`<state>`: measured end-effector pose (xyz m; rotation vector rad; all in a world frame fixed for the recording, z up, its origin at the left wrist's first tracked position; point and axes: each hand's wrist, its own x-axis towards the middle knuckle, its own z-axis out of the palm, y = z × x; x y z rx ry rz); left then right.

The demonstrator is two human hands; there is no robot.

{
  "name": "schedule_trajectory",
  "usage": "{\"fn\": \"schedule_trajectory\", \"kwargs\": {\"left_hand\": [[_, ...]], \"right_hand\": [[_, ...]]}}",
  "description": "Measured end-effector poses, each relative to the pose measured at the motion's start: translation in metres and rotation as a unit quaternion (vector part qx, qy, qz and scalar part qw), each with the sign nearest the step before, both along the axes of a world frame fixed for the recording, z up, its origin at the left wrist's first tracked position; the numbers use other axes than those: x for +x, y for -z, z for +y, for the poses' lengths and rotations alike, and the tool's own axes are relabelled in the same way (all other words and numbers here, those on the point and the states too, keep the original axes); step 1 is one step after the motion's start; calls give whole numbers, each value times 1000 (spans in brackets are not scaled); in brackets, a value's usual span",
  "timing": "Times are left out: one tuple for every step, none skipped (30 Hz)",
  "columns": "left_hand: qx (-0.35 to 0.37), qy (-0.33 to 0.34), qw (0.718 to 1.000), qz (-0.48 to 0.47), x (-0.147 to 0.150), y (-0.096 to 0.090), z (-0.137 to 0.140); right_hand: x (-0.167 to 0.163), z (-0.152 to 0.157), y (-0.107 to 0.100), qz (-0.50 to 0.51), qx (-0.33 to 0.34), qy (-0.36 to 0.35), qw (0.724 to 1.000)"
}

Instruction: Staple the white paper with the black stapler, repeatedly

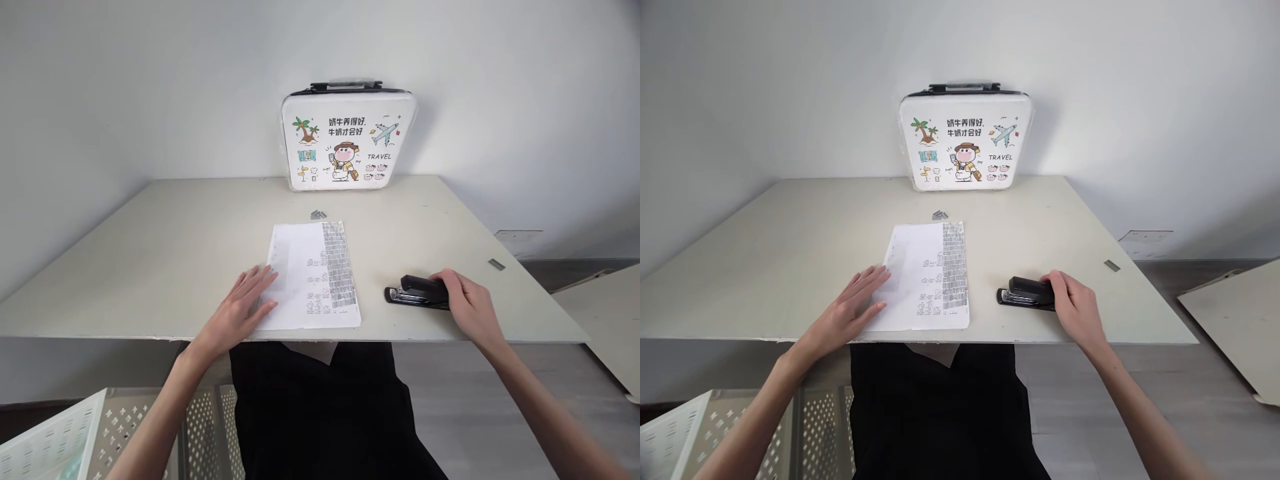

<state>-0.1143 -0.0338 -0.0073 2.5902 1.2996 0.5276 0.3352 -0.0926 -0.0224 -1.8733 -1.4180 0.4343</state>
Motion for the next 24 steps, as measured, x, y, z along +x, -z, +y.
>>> {"fn": "schedule_trajectory", "kwargs": {"left_hand": [[2, -5, 1000, -2, -2, 2, 0], [6, -10, 1000, -3, -2, 4, 0], [10, -15, 1000, -4, -2, 5, -1], [15, -20, 1000, -4, -1, 7, -1], [18, -25, 1000, -4, 0, 8, -1], [22, -29, 999, -6, 1, 9, -1], [25, -32, 999, -7, 1, 10, -1], [28, -35, 999, -9, 2, 11, -1], [30, -36, 999, -9, 1, 12, 0], [32, -37, 999, -10, 1, 12, 0], [32, -37, 999, -9, 1, 13, 0], [33, -38, 999, -9, 0, 13, 1], [34, -38, 999, -9, 0, 13, 1], [34, -38, 999, -9, -1, 13, 1], [35, -38, 999, -9, -1, 13, 1], [36, -38, 999, -10, -1, 13, 1], [36, -39, 999, -9, -1, 13, 1], [36, -40, 999, -9, -1, 13, 1], [36, -41, 998, -8, -1, 13, 2], [36, -42, 998, -7, -1, 13, 2], [36, -42, 998, -6, -1, 13, 2], [37, -42, 998, -6, 0, 13, 2], [37, -42, 998, -5, 0, 13, 2], [36, -42, 998, -6, 0, 13, 2]], "right_hand": [[1, 1, 1, 22, -6, 6, 1000], [1, 1, 1, 42, -10, 10, 999], [1, 2, 2, 57, -12, 13, 998], [2, 3, 3, 69, -14, 15, 997], [2, 3, 4, 78, -15, 17, 997], [2, 3, 4, 86, -15, 18, 996], [3, 3, 5, 91, -15, 19, 996], [3, 3, 6, 96, -15, 19, 995], [4, 4, 7, 100, -13, 20, 995], [4, 4, 8, 103, -12, 20, 994], [5, 4, 8, 104, -11, 20, 994], [5, 5, 9, 104, -11, 20, 994], [5, 5, 9, 103, -12, 20, 994], [5, 6, 9, 101, -13, 19, 995], [5, 6, 9, 100, -14, 17, 995], [5, 6, 9, 100, -14, 16, 995], [5, 6, 9, 99, -15, 15, 995], [5, 6, 9, 99, -16, 14, 995], [5, 6, 8, 98, -18, 12, 995], [5, 5, 8, 97, -21, 9, 995], [5, 5, 8, 95, -23, 5, 995], [5, 5, 7, 94, -26, -1, 995], [5, 4, 7, 93, -28, -6, 995], [4, 4, 6, 93, -31, -12, 995]]}}
